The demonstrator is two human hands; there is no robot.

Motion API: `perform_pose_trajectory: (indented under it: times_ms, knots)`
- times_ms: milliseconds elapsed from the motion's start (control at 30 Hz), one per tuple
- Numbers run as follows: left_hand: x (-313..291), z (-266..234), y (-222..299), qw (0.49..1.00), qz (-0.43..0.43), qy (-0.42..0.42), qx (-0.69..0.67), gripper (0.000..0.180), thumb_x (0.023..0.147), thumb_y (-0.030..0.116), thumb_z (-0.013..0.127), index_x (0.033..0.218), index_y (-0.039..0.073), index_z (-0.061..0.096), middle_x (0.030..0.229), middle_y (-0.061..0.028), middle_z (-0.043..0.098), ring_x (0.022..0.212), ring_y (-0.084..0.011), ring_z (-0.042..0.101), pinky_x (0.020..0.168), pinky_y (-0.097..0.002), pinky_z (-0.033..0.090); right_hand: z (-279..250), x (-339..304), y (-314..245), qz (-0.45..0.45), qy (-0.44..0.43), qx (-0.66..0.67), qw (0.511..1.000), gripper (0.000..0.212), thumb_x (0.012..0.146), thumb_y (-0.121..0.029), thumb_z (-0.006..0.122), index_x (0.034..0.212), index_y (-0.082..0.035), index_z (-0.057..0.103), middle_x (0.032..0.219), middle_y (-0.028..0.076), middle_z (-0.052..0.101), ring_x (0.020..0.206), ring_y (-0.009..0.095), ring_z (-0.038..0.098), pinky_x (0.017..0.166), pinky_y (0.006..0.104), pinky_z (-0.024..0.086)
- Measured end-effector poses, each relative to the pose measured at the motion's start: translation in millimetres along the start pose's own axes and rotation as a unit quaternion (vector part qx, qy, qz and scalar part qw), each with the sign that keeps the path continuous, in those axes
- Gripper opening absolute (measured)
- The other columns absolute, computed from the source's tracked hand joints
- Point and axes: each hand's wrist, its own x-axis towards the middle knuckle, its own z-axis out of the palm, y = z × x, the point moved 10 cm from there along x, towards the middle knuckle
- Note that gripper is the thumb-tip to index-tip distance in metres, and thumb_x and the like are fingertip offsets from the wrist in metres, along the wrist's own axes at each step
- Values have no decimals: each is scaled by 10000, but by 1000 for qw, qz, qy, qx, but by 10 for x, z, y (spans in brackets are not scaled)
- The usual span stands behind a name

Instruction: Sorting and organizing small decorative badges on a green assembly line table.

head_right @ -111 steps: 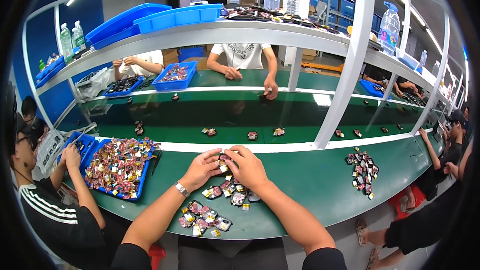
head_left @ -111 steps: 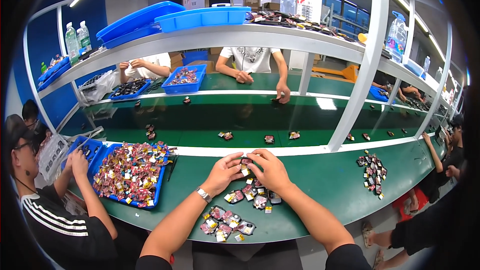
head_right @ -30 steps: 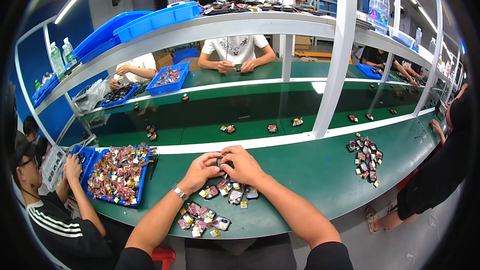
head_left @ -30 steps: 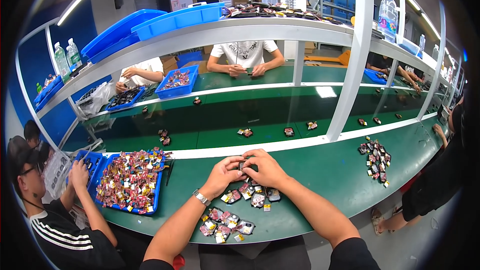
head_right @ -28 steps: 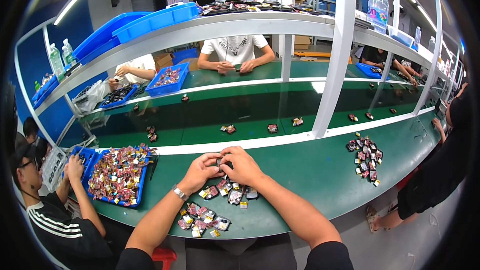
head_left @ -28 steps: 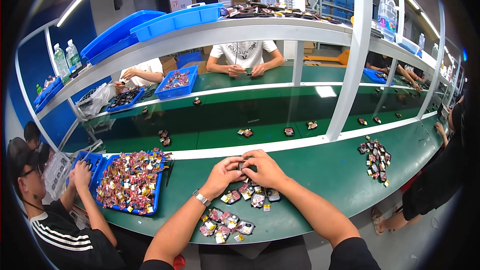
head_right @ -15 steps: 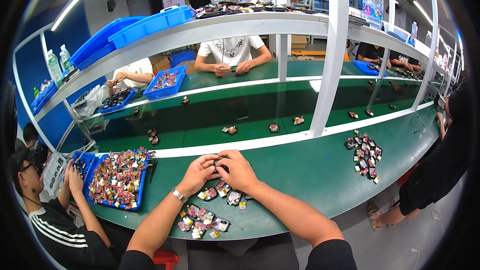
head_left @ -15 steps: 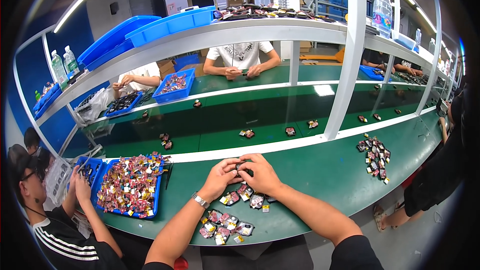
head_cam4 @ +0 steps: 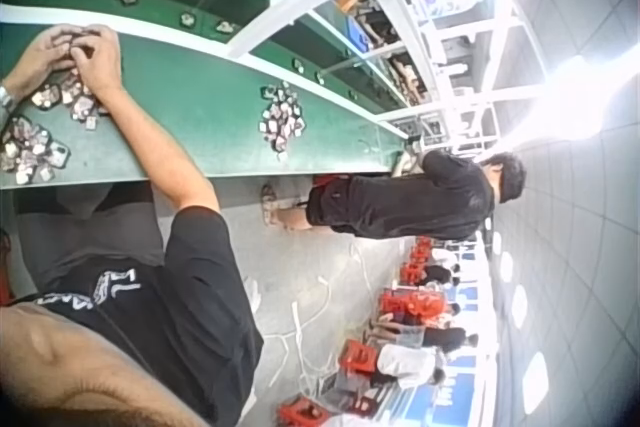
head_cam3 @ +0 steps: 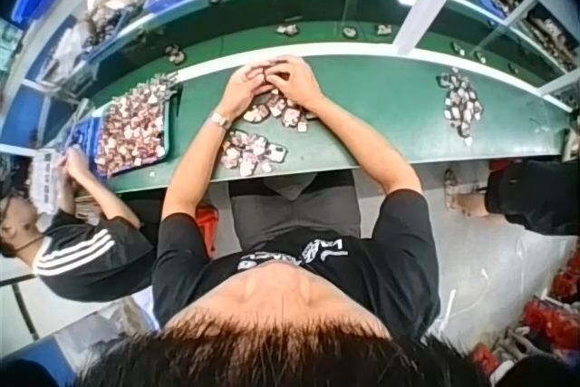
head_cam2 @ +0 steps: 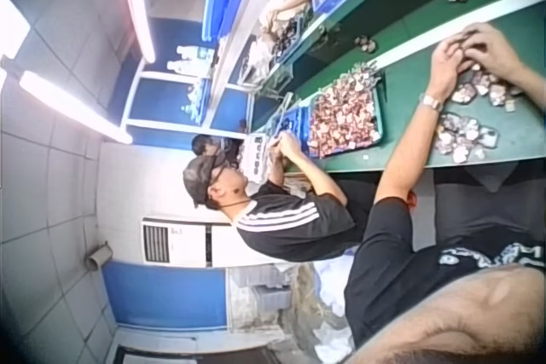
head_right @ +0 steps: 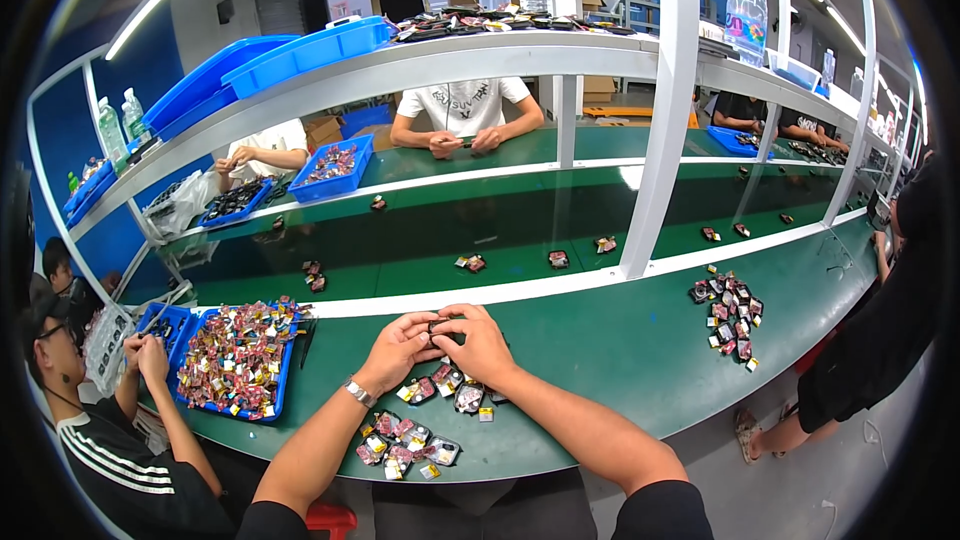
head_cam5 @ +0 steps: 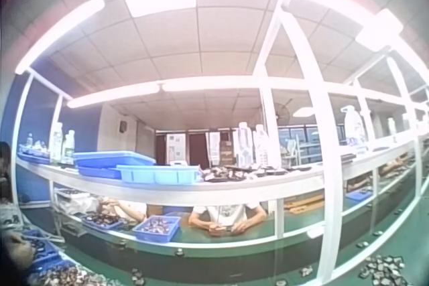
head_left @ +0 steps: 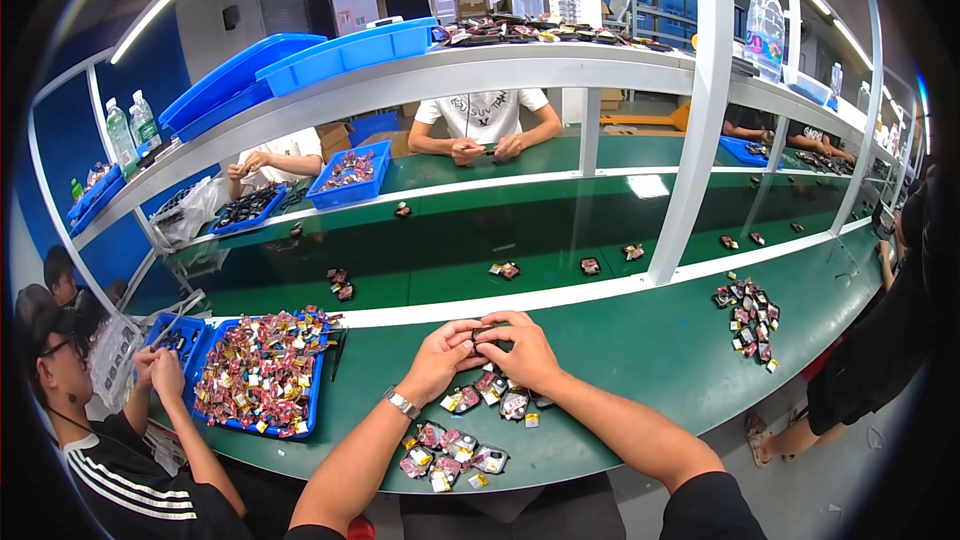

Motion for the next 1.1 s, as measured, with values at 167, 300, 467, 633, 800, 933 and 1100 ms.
perform_pose_trajectory:
  times_ms: [167, 300, 467, 633, 800, 933, 1100]
  knots:
    - [12, -56, -33, 1000, 8, 19, 13, 294, 963, -31, 447, 1255, -29, 475, 1202, -142, 585, 1084, -198, 611, 944, -339, 541, 53, 7, -4, -8, -9, 20, 1000, 127, 785, -133, 710, 906, -104, 736, 1172, 65, 627, 1137, 278, 546, 971, 382, 446]
    - [6, -47, -4, 999, 20, 33, 31, 274, 957, -21, 480, 1231, -27, 484, 1189, -140, 593, 1062, -198, 623, 914, -336, 556, 65, 13, -9, -18, -23, 27, 999, 147, 797, -129, 694, 937, -103, 731, 1214, 74, 608, 1171, 290, 521, 993, 390, 430]
    - [10, -175, -9, 997, 28, 63, 29, 278, 959, -15, 479, 1237, -30, 477, 1186, -135, 597, 1064, -199, 622, 918, -337, 552, 76, -3, -113, -29, -23, -20, 999, 220, 819, -124, 674, 1032, -81, 710, 1258, 101, 584, 1206, 297, 505, 1017, 390, 416]
    - [19, -108, -20, 998, 21, 54, 20, 297, 956, -14, 482, 1252, -23, 464, 1198, -132, 593, 1098, -209, 606, 932, -355, 544, -143, 21, -260, -54, 85, -37, 994, 149, 754, -40, 693, 897, -48, 654, 975, 86, 597, 938, 271, 586, 814, 372, 487]
    - [22, -132, -44, 998, 16, 57, 27, 299, 954, -24, 474, 1253, -24, 467, 1198, -131, 590, 1099, -208, 604, 932, -357, 545, -98, 7, -365, -107, 78, -90, 987, 153, 751, -43, 701, 896, -38, 653, 960, 91, 601, 898, 272, 599, 759, 363, 504]
    - [16, -147, -40, 998, 13, 64, 25, 297, 955, -26, 471, 1252, -25, 469, 1195, -130, 589, 1091, -202, 606, 929, -351, 548, -89, -11, -486, -132, 79, -112, 982, 147, 758, -48, 706, 897, -32, 660, 945, 82, 603, 885, 269, 603, 754, 366, 511]
    - [26, -134, -51, 998, 8, 57, 28, 291, 958, -31, 459, 1249, -25, 470, 1189, -126, 589, 1082, -194, 607, 922, -338, 552, -48, -5, -417, -126, 74, -134, 980, 134, 765, -56, 709, 888, -32, 664, 956, 80, 602, 896, 262, 601, 758, 359, 514]
